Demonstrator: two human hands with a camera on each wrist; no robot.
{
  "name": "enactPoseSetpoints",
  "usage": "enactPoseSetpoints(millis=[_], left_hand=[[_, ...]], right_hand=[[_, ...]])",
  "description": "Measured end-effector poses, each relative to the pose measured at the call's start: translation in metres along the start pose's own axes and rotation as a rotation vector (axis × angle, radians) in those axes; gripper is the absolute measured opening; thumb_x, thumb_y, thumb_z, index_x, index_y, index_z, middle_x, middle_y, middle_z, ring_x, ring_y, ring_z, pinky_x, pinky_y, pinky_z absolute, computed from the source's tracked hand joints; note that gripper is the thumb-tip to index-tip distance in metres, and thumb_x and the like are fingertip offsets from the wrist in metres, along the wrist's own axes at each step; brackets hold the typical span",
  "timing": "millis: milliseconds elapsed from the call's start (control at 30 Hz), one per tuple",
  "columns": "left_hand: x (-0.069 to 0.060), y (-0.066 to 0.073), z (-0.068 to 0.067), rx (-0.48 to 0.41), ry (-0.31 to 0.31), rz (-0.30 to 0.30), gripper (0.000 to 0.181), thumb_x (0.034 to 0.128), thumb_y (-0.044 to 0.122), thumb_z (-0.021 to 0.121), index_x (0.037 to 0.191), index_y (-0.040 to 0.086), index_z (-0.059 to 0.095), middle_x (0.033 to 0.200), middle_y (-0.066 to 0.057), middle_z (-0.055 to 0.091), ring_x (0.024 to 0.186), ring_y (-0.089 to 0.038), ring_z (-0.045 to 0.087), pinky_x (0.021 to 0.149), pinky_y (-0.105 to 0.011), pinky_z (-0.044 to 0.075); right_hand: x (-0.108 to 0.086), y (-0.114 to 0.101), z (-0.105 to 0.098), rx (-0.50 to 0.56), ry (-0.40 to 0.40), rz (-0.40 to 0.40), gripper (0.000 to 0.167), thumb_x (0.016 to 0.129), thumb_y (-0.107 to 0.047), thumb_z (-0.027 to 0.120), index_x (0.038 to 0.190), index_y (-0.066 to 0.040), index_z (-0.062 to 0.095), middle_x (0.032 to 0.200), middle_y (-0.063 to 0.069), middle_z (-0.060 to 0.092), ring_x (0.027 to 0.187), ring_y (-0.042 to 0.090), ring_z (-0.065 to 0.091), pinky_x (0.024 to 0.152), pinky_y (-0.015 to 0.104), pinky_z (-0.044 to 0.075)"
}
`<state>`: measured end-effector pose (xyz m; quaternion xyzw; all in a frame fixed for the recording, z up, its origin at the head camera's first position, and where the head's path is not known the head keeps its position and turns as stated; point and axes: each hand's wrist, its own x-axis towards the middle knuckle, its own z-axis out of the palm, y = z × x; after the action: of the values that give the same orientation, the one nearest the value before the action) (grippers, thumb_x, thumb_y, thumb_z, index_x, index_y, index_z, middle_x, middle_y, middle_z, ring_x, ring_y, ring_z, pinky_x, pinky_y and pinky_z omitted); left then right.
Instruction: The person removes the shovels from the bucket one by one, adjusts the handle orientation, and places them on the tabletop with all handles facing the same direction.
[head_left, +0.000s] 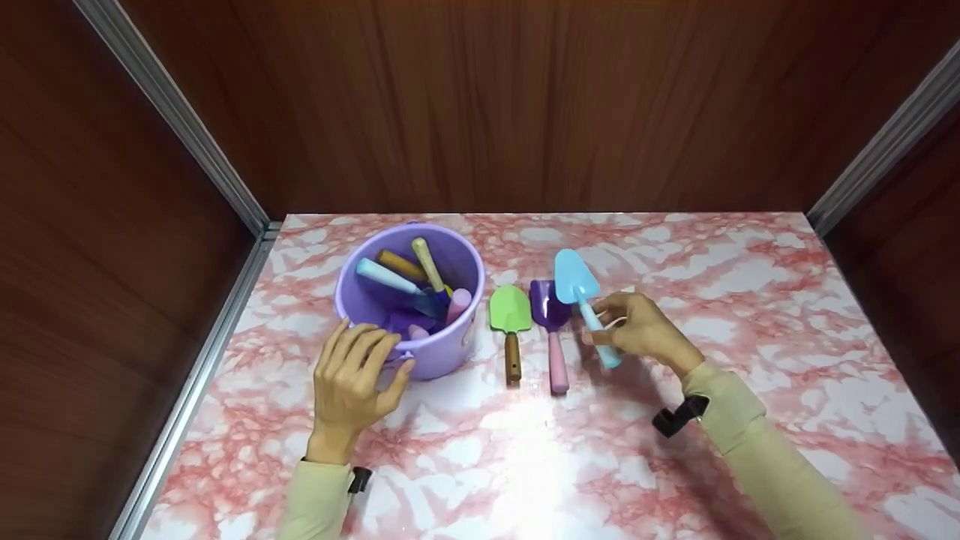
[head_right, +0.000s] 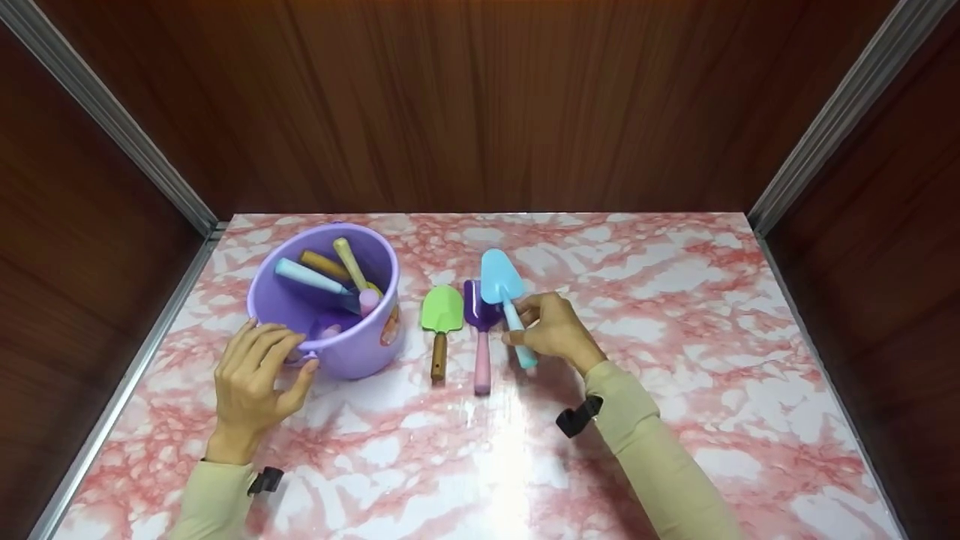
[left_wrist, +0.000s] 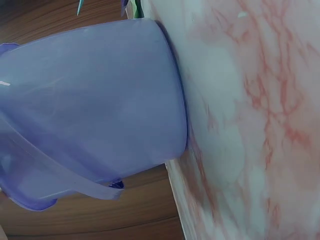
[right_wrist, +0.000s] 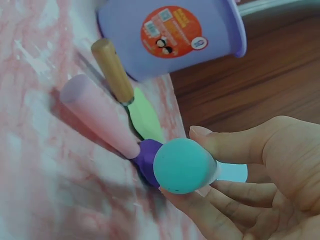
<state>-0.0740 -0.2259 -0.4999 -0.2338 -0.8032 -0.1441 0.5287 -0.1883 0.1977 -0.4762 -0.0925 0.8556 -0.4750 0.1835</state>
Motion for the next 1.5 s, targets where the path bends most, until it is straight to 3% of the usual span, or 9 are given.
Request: enactPoseSetpoints(millis=[200,533,700,1500], left_hand=[[-0.003,0.001,0.001,0.006,-0.003,-0.006,0.034,0.0976,0.038,0.072,0.107,0.006,0.079,0.102,-0.013,0.076,0.099,-0.038,0.071,0.106,-0.061,0.055],[-0.005,0.001,0.003,0.011,-0.004,-0.018,0.033,0.098,0.038,0.071,0.107,0.007,0.079,0.101,-0.012,0.075,0.099,-0.038,0.071,0.108,-0.061,0.053],[-0.006,0.002,0.005,-0.002,0.015,-0.014,0.033,0.0989,0.037,0.071,0.107,0.006,0.08,0.102,-0.013,0.075,0.099,-0.037,0.071,0.107,-0.063,0.054],[-0.005,0.003,0.008,-0.029,0.081,-0.016,0.033,0.0974,0.037,0.074,0.106,0.006,0.081,0.1,-0.013,0.077,0.095,-0.037,0.072,0.101,-0.065,0.056]], right_hand=[[-0.004,0.014,0.001,-0.012,0.053,-0.011,0.056,0.088,-0.016,0.088,0.135,0.004,0.067,0.117,0.021,0.072,0.105,0.026,0.068,0.079,0.022,0.059],[-0.005,0.032,0.005,0.018,0.073,0.085,0.061,0.087,-0.021,0.088,0.137,0.005,0.064,0.12,0.021,0.069,0.101,0.023,0.065,0.078,0.024,0.059],[-0.005,0.04,0.009,0.035,0.076,0.113,0.061,0.086,-0.019,0.089,0.135,0.007,0.065,0.112,0.016,0.071,0.095,0.02,0.065,0.074,0.024,0.06],[0.002,0.047,0.016,0.128,0.061,0.189,0.06,0.087,-0.015,0.087,0.135,0.01,0.061,0.104,0.009,0.067,0.087,0.015,0.062,0.072,0.023,0.06]])
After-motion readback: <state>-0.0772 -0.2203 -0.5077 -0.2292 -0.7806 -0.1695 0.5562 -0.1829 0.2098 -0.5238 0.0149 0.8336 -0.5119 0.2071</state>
